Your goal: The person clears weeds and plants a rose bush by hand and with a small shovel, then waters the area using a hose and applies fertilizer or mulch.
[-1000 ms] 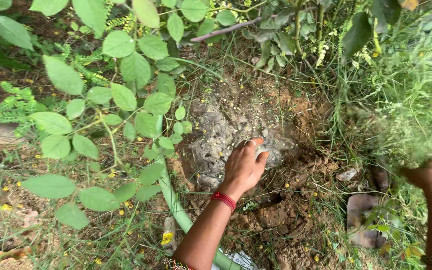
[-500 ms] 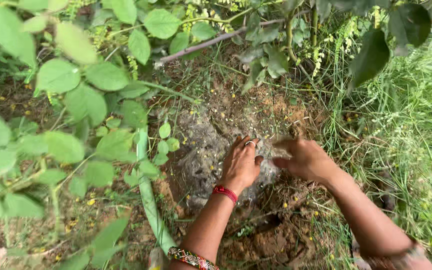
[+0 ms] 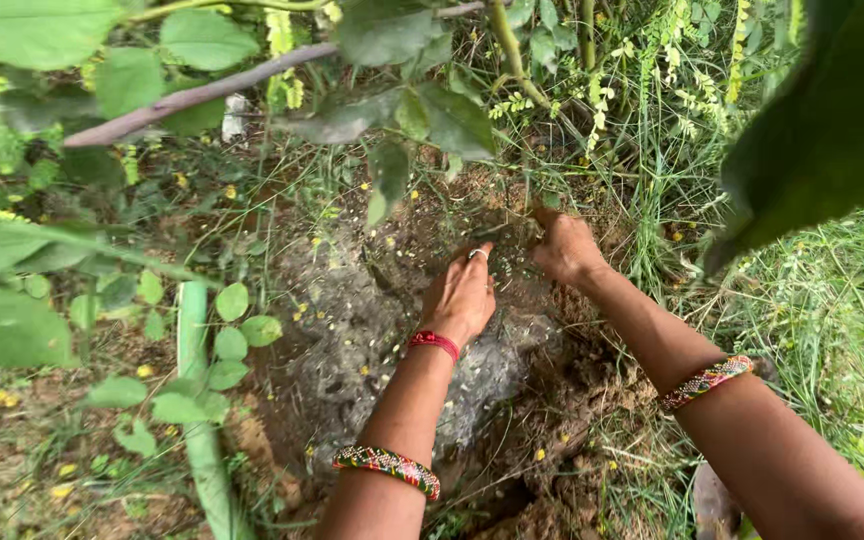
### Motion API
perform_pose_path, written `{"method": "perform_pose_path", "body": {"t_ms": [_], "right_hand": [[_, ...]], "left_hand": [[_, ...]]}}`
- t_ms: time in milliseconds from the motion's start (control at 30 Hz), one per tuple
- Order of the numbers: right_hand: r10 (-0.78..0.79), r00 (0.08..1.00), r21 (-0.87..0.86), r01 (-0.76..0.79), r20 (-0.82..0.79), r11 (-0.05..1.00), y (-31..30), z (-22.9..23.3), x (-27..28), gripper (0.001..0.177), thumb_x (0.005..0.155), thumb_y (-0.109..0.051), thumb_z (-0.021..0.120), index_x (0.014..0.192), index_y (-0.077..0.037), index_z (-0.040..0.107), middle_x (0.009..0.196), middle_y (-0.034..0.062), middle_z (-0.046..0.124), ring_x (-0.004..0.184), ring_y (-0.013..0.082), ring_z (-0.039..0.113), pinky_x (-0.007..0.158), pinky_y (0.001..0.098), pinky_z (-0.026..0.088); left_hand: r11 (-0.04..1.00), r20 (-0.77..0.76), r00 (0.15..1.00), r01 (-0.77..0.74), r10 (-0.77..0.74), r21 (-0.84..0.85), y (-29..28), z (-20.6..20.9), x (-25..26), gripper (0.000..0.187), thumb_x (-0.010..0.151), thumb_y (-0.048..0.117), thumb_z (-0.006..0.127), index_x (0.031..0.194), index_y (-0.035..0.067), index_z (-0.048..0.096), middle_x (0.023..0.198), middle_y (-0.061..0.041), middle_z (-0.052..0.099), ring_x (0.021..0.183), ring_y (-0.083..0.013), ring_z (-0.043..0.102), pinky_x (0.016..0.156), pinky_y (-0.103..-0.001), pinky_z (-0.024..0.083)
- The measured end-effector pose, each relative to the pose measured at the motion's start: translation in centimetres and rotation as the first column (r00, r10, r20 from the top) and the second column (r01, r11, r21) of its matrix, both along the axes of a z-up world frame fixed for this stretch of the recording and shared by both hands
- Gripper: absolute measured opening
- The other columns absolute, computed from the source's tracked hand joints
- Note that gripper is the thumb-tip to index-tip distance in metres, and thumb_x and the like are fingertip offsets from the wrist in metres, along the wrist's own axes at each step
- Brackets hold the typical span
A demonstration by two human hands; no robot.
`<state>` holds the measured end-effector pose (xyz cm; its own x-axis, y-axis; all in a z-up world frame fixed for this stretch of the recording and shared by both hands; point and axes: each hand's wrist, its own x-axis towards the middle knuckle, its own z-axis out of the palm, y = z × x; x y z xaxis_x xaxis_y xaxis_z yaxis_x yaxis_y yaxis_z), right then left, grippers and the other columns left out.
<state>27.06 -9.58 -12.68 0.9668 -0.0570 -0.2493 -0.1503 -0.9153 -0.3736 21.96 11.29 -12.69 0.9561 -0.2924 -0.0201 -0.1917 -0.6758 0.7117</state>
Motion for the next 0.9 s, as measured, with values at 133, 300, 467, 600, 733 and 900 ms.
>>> {"method": "perform_pose_path", "body": {"t_ms": [133, 300, 467, 600, 733, 900], "right_hand": [[-0.188, 0.951, 0.022, 0.199, -0.245, 0.980, -2.3, -1.7, 2.2, 0.051, 0.098, -0.019, 0.057, 0.149, -0.014, 0.050, 0.123, 0.0193, 0.072, 0.100, 0.0335, 0.070, 0.087, 0.0419, 0.063], [0.004, 0.997, 0.077, 0.002, -0.077, 0.997, -5.0, -5.8, 4.3, 0.075, 0.084, -0.031, 0.077, 0.146, -0.006, 0.042, 0.124, 0.0191, 0.067, 0.105, 0.0298, 0.067, 0.099, 0.0367, 0.054], [0.011, 0.977, -0.094, -0.031, -0.214, 0.995, -5.7, -6.6, 5.4, 0.070, 0.083, -0.047, 0.075, 0.134, -0.001, 0.062, 0.120, 0.0199, 0.073, 0.106, 0.0302, 0.070, 0.099, 0.0408, 0.057], [0.052, 0.994, -0.041, -0.056, -0.091, 0.998, -7.2, -7.9, 6.1, 0.076, 0.084, -0.057, 0.075, 0.121, 0.007, 0.062, 0.109, 0.0224, 0.068, 0.098, 0.0340, 0.065, 0.087, 0.0467, 0.056], [-0.111, 0.973, -0.115, 0.089, -0.203, 0.989, -7.4, -10.0, 7.3, 0.033, 0.082, -0.030, 0.058, 0.106, -0.007, 0.061, 0.081, 0.0081, 0.059, 0.064, 0.0210, 0.050, 0.054, 0.0415, 0.055], [0.054, 0.952, -0.341, -0.161, -0.303, 0.926, -7.1, -9.5, 5.2, 0.042, 0.100, -0.047, 0.050, 0.096, -0.006, 0.064, 0.075, 0.0048, 0.054, 0.058, 0.0147, 0.043, 0.052, 0.0332, 0.044]], "left_hand": [[0.999, -0.147, 0.988, 0.044, -0.042, 0.010, -2.4, 0.0, 2.2, 0.055, 0.093, 0.005, 0.054, 0.146, 0.014, 0.047, 0.137, -0.014, 0.060, 0.109, -0.0359, 0.068, 0.089, -0.046, 0.059], [0.990, -0.220, 0.972, 0.104, -0.080, 0.096, -5.9, -3.1, 5.2, 0.061, 0.094, 0.004, 0.053, 0.152, 0.016, 0.044, 0.136, -0.015, 0.064, 0.117, -0.0344, 0.067, 0.104, -0.044, 0.053], [0.997, 0.019, 0.998, 0.066, -0.067, 0.043, -6.7, -5.9, 6.6, 0.064, 0.083, 0.002, 0.060, 0.145, 0.010, 0.048, 0.151, -0.016, 0.048, 0.140, -0.0356, 0.046, 0.118, -0.042, 0.035], [0.994, -0.084, 0.996, 0.049, -0.041, 0.098, -7.3, -5.8, 7.4, 0.077, 0.079, -0.005, 0.057, 0.152, 0.013, 0.041, 0.153, -0.014, 0.044, 0.139, -0.0352, 0.045, 0.118, -0.045, 0.033], [0.987, -0.237, 0.971, 0.050, -0.013, 0.152, -8.3, -7.0, 7.0, 0.062, 0.090, 0.004, 0.053, 0.151, 0.016, 0.047, 0.149, -0.019, 0.050, 0.133, -0.0371, 0.052, 0.116, -0.049, 0.040], [0.961, -0.254, 0.967, 0.097, -0.030, 0.259, -9.5, -6.5, 4.9, 0.034, 0.095, 0.016, 0.055, 0.126, 0.010, 0.069, 0.128, -0.014, 0.068, 0.130, -0.0335, 0.053, 0.107, -0.049, 0.049]]}}
